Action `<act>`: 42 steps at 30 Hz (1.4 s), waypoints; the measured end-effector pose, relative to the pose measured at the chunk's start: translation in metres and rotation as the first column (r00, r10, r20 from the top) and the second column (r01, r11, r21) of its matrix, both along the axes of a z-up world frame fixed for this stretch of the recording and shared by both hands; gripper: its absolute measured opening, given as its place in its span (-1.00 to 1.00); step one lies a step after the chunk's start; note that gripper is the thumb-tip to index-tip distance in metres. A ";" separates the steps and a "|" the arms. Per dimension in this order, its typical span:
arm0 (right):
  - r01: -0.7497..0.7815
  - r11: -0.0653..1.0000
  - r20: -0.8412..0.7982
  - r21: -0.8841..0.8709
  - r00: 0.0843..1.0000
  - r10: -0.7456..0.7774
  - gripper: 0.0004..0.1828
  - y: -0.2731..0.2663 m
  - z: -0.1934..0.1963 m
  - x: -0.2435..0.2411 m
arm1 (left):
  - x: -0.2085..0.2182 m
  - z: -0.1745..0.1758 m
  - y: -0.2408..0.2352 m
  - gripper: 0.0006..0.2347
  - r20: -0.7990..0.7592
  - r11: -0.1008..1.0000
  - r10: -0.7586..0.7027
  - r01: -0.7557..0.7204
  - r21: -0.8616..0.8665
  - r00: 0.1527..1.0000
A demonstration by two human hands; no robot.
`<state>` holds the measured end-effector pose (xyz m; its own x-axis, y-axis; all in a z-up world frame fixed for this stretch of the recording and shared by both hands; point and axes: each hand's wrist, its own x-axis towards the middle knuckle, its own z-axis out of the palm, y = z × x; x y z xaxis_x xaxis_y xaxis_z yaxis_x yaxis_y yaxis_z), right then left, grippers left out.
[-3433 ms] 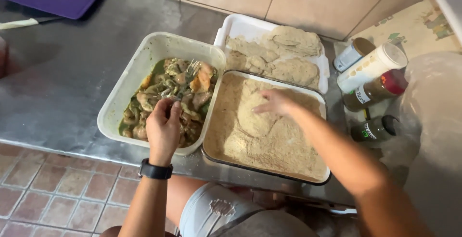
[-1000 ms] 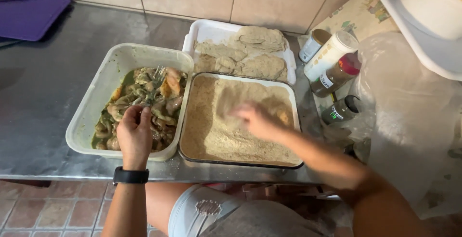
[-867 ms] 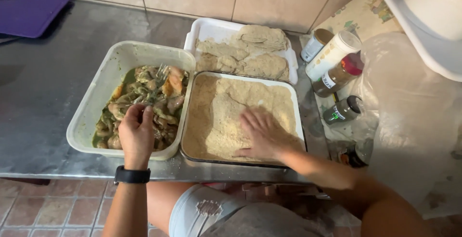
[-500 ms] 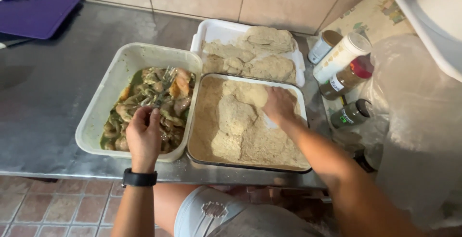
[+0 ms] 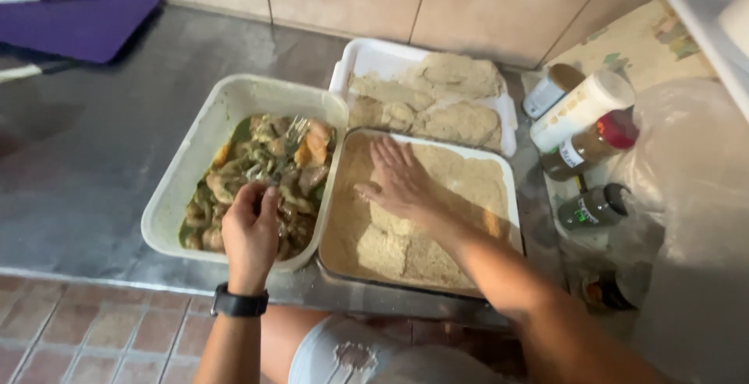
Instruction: Breading marinated chicken pieces by coating them in breadcrumbs and placing them on a tray.
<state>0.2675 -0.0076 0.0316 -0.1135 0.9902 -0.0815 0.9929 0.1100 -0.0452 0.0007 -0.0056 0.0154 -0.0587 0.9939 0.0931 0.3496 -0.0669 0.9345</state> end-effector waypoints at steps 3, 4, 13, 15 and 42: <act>-0.002 0.999 0.115 0.053 0.993 -0.004 -0.03 0.001 -0.011 0.002 | -0.001 0.002 -0.001 -0.78 -0.002 1.000 -0.014 0.015 0.014 1.000; 0.003 0.998 0.121 0.055 0.993 -0.010 -0.03 -0.001 -0.008 0.002 | 0.001 0.003 -0.002 -0.78 0.003 1.000 -0.020 0.020 0.017 1.000; 0.000 0.993 0.212 -0.121 0.977 0.026 -0.06 -0.032 -0.004 -0.027 | -0.002 -0.002 -0.002 -0.79 -0.010 0.997 -0.050 0.051 0.050 0.999; 0.009 0.989 -0.003 -0.146 1.000 -0.009 0.03 -0.030 0.002 -0.022 | -0.004 -0.004 0.000 -0.81 0.037 0.998 -0.046 0.044 0.049 0.998; 0.456 0.835 -0.189 -0.307 0.831 -0.523 -0.63 -0.114 0.068 0.051 | -0.003 -0.021 0.007 -0.84 -0.005 0.992 -0.007 0.008 0.123 1.000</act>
<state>0.3184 -0.1213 0.0992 0.3314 0.8728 -0.3583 0.8611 -0.4350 -0.2633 -0.0025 0.0010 -0.0051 -0.0506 0.9752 0.2153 0.3528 -0.1842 0.9174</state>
